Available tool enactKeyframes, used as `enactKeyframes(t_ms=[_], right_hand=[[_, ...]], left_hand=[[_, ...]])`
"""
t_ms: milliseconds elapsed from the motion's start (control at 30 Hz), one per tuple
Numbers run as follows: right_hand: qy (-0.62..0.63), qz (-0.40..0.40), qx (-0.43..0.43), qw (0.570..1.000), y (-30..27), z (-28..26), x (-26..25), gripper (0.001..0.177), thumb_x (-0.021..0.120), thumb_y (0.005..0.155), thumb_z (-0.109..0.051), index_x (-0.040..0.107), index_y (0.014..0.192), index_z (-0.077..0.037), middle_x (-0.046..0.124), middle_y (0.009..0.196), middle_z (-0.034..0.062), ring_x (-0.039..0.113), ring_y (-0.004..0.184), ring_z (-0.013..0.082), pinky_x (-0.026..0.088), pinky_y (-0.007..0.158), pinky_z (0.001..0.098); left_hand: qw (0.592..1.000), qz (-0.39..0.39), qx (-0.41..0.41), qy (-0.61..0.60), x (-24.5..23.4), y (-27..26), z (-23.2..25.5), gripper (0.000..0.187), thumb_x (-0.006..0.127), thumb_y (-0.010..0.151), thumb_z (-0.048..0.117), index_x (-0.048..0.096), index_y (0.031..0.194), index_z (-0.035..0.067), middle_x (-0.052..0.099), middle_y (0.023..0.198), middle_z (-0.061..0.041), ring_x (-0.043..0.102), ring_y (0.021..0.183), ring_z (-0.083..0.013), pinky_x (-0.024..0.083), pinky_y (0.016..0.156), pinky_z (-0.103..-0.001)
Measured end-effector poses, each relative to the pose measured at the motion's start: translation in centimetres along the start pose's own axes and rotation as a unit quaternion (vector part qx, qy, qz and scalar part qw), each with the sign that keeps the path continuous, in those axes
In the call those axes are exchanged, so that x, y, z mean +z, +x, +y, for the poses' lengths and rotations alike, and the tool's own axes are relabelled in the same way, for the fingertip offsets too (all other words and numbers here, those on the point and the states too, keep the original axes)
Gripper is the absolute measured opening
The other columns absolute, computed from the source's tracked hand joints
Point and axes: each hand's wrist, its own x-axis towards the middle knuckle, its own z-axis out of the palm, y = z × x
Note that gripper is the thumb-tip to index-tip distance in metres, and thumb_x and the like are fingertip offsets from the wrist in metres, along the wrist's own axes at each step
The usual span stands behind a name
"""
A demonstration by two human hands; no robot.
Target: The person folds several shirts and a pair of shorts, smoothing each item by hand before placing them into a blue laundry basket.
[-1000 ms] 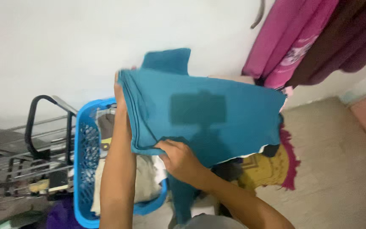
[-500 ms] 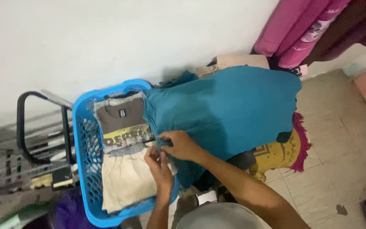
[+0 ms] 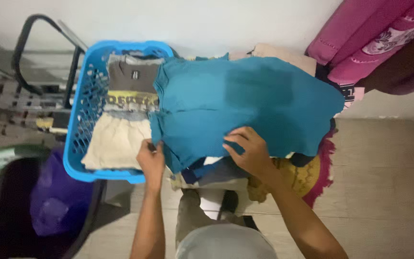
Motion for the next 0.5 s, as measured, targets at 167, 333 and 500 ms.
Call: enactKeyframes(t_ms=[167,333,500], right_hand=[[-0.151,-0.051,-0.078,0.984,-4.6,2.0,-2.8,0.047,0.081,0.078,-0.011,0.067,0.123,-0.010,0.063,0.120,0.0145,0.061,0.110,0.0351,0.049,0.094,0.0484],[-0.224,-0.005,-0.028,0.974,-6.1,2.5,-3.7,0.065,0.075,0.065,-0.006,0.066,0.129,-0.006,0.061,0.125,0.0180,0.058,0.114,0.0392,0.046,0.100,0.0546],[-0.229,0.011,0.027,0.973,-7.0,5.5,-7.5,0.068,0.068,0.065,0.005,0.067,0.133,-0.007,0.063,0.131,0.0171,0.059,0.120,0.0364,0.045,0.103,0.0513]], left_hand=[[0.994,0.005,-0.020,-0.106,-1.7,-2.3,2.2,0.029,0.064,0.107,0.006,0.048,0.131,0.003,0.073,0.090,-0.016,0.066,0.077,-0.0197,0.052,0.069,-0.034],[0.818,-0.101,-0.066,-0.563,-8.2,-2.8,10.3,0.062,0.052,0.096,-0.003,0.037,0.154,0.011,0.067,0.097,-0.013,0.068,0.078,-0.0185,0.060,0.069,-0.034],[0.720,-0.176,-0.057,-0.669,-10.9,-0.2,13.1,0.053,0.047,0.098,-0.007,0.050,0.150,-0.011,0.069,0.102,-0.013,0.070,0.089,-0.0188,0.063,0.088,-0.040]])
